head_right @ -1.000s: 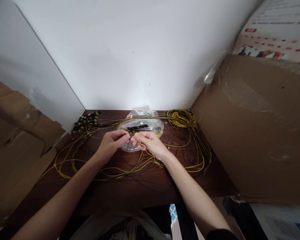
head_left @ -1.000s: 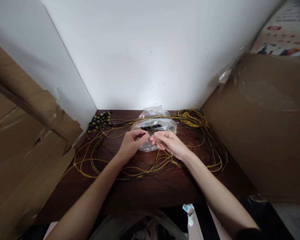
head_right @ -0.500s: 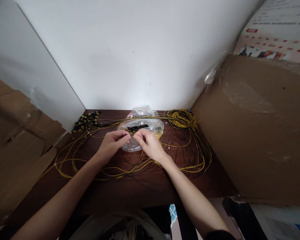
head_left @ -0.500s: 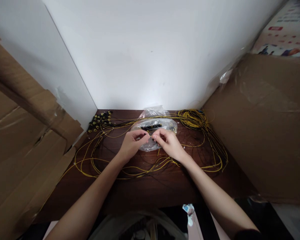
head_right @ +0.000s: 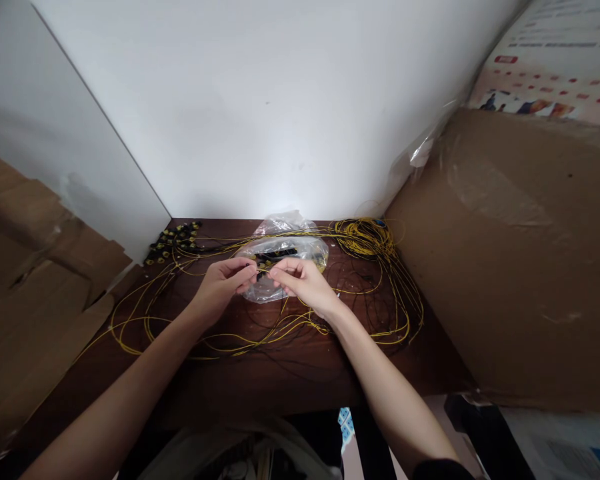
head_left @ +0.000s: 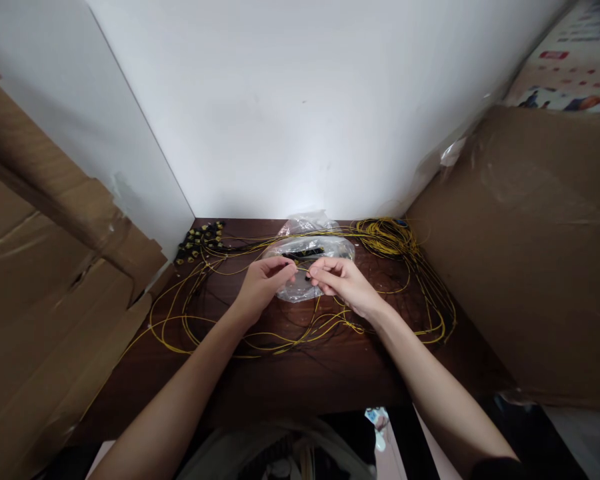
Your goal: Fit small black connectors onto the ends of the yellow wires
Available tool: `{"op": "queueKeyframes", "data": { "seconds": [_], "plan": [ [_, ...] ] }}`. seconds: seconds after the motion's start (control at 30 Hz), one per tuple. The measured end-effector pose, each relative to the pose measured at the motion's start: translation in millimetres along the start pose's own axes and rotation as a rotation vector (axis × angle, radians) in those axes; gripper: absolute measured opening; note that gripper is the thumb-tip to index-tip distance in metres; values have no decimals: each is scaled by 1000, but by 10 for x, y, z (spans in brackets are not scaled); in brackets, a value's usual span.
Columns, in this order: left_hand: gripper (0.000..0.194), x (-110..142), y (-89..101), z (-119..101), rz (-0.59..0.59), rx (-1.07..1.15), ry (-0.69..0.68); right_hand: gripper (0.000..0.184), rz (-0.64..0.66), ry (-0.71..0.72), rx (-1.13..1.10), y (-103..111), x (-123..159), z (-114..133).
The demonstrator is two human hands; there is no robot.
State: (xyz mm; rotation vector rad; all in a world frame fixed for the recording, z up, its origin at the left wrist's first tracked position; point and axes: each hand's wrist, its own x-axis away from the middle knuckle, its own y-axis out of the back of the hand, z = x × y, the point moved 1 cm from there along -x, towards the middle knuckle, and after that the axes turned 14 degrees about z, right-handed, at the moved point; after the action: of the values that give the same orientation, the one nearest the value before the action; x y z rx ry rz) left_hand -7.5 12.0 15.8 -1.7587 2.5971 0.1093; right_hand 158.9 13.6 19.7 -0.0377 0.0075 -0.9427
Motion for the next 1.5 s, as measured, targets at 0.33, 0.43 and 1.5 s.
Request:
{"op": "queueKeyframes", "data": {
  "seconds": [0.33,0.43,1.5],
  "plan": [
    [18,12,-4,-15,15,-64,-12,15,2,5,77,-38,-30,-18],
    [16,17,-16,12,38,-40,-12,11,-3,41,162,-50,-41,-34],
    [15,1,-31,4,22,-229,-89,14,-47,120,329,13,-14,-22]
  ]
}}
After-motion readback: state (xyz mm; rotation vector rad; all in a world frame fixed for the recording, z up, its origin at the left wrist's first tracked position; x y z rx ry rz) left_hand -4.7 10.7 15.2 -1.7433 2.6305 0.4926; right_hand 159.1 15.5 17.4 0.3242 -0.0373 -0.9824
